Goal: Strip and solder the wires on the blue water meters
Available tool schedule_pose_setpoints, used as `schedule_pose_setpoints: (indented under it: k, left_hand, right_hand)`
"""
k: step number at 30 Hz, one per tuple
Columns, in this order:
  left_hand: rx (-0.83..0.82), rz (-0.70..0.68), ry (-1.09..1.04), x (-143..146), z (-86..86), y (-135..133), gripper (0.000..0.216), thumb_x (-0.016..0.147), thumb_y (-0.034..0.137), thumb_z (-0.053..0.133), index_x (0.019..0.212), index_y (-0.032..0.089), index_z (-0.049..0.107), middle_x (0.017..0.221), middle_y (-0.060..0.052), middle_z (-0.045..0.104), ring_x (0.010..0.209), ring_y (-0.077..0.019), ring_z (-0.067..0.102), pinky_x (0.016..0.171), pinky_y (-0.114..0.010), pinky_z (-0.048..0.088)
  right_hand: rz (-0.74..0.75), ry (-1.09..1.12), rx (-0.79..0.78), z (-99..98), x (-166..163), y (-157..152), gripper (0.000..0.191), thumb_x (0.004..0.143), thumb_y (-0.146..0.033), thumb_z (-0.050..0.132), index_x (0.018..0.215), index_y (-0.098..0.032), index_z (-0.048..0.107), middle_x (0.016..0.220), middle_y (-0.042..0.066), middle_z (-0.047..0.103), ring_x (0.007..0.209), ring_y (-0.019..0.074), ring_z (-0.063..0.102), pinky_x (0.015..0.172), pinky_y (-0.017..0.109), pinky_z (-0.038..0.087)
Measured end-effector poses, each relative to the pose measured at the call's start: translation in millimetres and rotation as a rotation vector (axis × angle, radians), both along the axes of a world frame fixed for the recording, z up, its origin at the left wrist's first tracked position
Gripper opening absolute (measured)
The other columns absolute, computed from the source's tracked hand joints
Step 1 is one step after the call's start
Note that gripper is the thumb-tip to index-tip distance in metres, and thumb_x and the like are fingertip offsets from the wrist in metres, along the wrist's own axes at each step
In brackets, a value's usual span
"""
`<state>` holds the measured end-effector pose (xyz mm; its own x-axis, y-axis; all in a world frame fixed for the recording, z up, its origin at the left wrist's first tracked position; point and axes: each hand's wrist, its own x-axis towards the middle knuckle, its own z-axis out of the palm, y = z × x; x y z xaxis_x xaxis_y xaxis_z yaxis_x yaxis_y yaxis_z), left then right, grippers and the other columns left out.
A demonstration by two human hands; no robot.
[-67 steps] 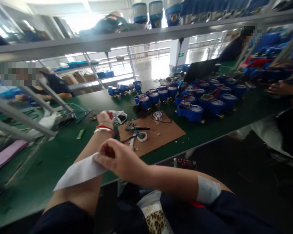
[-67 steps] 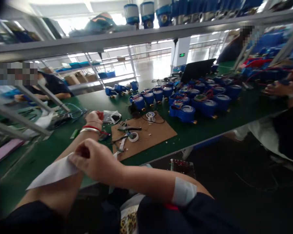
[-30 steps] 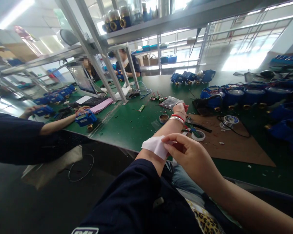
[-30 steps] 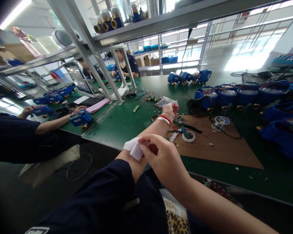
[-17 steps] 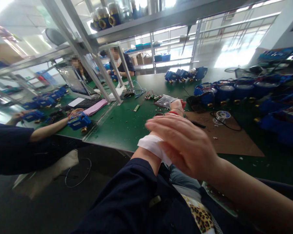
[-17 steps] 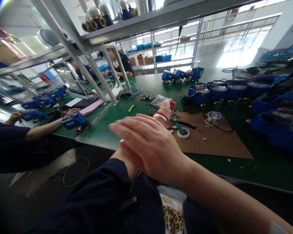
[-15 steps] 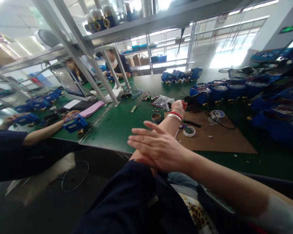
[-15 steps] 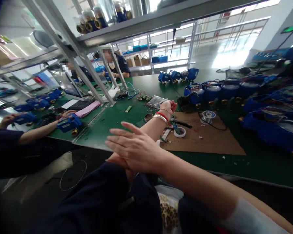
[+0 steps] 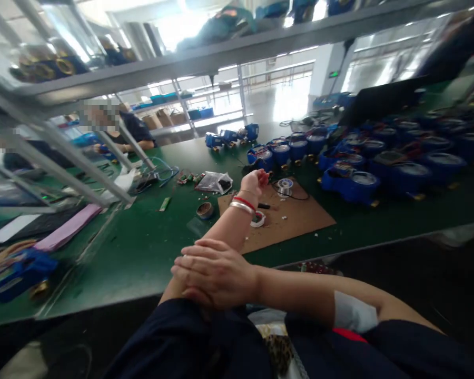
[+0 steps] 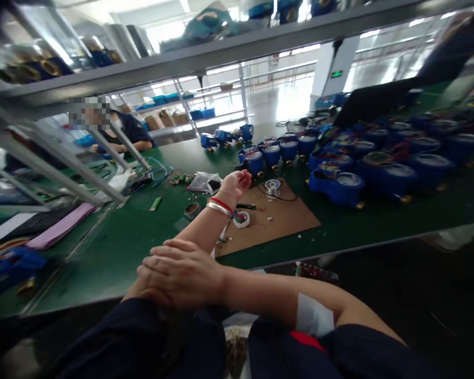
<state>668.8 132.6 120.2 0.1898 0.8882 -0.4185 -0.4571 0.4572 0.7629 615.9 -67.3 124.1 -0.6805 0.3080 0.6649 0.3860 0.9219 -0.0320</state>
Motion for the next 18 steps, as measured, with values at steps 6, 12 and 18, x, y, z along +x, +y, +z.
schedule_pose_setpoints:
  k: [6,12,18]
  left_hand:
    - [0.053,-0.272,-0.010,-13,5.0,-34,0.012,0.090,0.012,0.050,0.088,0.011,0.062,0.078,-0.004,0.065,0.072,-0.0099,0.061,0.073,-0.022,0.049]
    - [-0.026,-0.280,0.128,-103,-11.7,-62,0.012,0.083,0.007,0.053,0.086,0.009,0.064,0.084,-0.008,0.070,0.069,-0.0144,0.066,0.066,-0.024,0.055]
    - [-0.183,-0.076,0.290,-169,-35.1,-87,0.017,0.081,0.003,0.053,0.089,0.010,0.066,0.090,-0.009,0.071,0.072,-0.0158,0.069,0.067,-0.026,0.060]
  right_hand:
    - [-0.162,0.230,-0.062,-4.6,119,29,0.041,0.100,-0.034,0.029,0.130,-0.015,0.051,0.139,0.005,0.050,0.132,0.0127,0.040,0.117,0.035,0.024]
    - [-1.088,0.710,-0.191,-42.4,348,81,0.032,0.096,-0.028,0.040,0.120,-0.012,0.055,0.134,0.018,0.049,0.134,0.0267,0.036,0.114,0.048,0.020]
    - [-1.181,0.818,-0.760,-78.2,419,105,0.026,0.089,-0.031,0.056,0.102,-0.009,0.064,0.124,0.023,0.057,0.129,0.0293,0.042,0.110,0.041,0.023]
